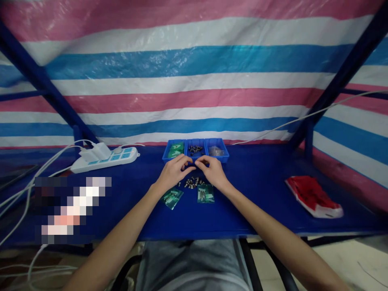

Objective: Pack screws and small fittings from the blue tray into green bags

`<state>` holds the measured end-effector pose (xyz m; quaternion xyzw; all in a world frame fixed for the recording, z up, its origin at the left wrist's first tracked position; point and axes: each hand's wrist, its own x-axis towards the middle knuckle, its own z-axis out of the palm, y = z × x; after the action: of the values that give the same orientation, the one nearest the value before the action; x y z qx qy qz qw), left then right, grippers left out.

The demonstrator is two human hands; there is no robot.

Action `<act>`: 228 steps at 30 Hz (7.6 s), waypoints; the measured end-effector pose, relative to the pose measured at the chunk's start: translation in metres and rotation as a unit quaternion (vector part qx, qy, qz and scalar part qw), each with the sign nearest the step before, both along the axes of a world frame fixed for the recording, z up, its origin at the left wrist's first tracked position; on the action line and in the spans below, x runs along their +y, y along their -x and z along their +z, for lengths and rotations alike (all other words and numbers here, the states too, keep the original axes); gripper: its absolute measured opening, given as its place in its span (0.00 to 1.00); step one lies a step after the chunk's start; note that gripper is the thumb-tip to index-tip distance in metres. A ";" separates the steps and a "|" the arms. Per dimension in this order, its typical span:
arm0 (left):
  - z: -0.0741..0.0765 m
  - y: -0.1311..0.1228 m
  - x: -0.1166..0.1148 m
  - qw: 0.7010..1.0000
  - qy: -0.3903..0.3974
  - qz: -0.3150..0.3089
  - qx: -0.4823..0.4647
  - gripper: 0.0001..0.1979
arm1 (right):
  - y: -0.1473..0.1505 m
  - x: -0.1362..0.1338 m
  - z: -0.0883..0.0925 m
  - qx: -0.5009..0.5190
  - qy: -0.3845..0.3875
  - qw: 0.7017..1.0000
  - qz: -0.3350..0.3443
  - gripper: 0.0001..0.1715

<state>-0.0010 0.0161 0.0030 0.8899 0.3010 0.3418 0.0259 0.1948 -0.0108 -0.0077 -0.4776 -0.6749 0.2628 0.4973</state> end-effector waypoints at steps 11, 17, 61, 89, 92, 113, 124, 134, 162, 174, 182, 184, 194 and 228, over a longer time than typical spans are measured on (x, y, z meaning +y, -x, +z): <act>-0.001 -0.003 -0.002 0.999 0.020 -0.026 0.007 0.10 | 0.002 -0.009 -0.002 -0.038 -0.008 0.999 -0.022 0.19; 0.001 -0.005 -0.003 0.999 0.017 -0.030 0.017 0.12 | 0.001 -0.015 0.006 -0.126 -0.056 0.990 -0.029 0.20; 0.000 -0.007 -0.005 0.998 0.049 -0.034 -0.024 0.08 | -0.001 -0.012 -0.001 0.120 0.136 0.980 0.077 0.22; 0.008 -0.004 -0.001 0.989 0.098 -0.018 -0.110 0.08 | 0.000 -0.015 0.003 0.141 0.053 0.988 0.031 0.17; 0.008 0.001 0.003 0.994 0.054 0.021 -0.095 0.09 | -0.001 -0.005 0.011 0.140 0.056 0.989 0.014 0.17; -0.001 0.003 0.009 0.998 0.042 0.047 -0.007 0.09 | -0.011 -0.006 0.008 -0.212 0.036 0.971 0.106 0.08; -0.001 0.005 0.008 0.997 0.055 0.046 0.012 0.09 | -0.011 -0.006 0.005 -0.256 0.045 0.954 0.147 0.13; -0.001 0.005 0.008 0.997 0.056 0.050 0.013 0.09 | -0.013 -0.007 0.007 -0.244 0.066 0.953 0.165 0.10; -0.002 0.006 0.008 0.997 0.064 0.051 0.017 0.10 | -0.013 -0.008 0.009 -0.253 0.053 0.950 0.174 0.05; 0.003 0.005 0.001 0.997 0.045 0.050 0.043 0.10 | -0.003 -0.010 0.008 -0.183 -0.003 0.980 0.082 0.05; 0.005 0.004 0.000 0.996 0.058 -0.004 0.070 0.06 | 0.003 -0.011 0.006 -0.106 -0.024 0.994 0.010 0.06; 0.005 0.004 0.000 0.996 0.062 -0.011 0.065 0.07 | 0.003 -0.010 0.005 -0.104 -0.027 0.994 0.013 0.06; 0.005 0.003 0.001 0.997 0.080 -0.014 0.019 0.06 | 0.005 -0.010 0.001 -0.058 -0.009 0.998 0.017 0.09; 0.006 0.002 -0.005 0.997 0.052 0.015 0.048 0.04 | 0.009 -0.013 0.003 -0.130 -0.060 0.990 -0.012 0.10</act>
<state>-0.0028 0.0109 0.0090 0.8980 0.3326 0.2831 0.0531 0.1858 -0.0235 -0.0043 -0.4850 -0.7424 0.1515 0.4366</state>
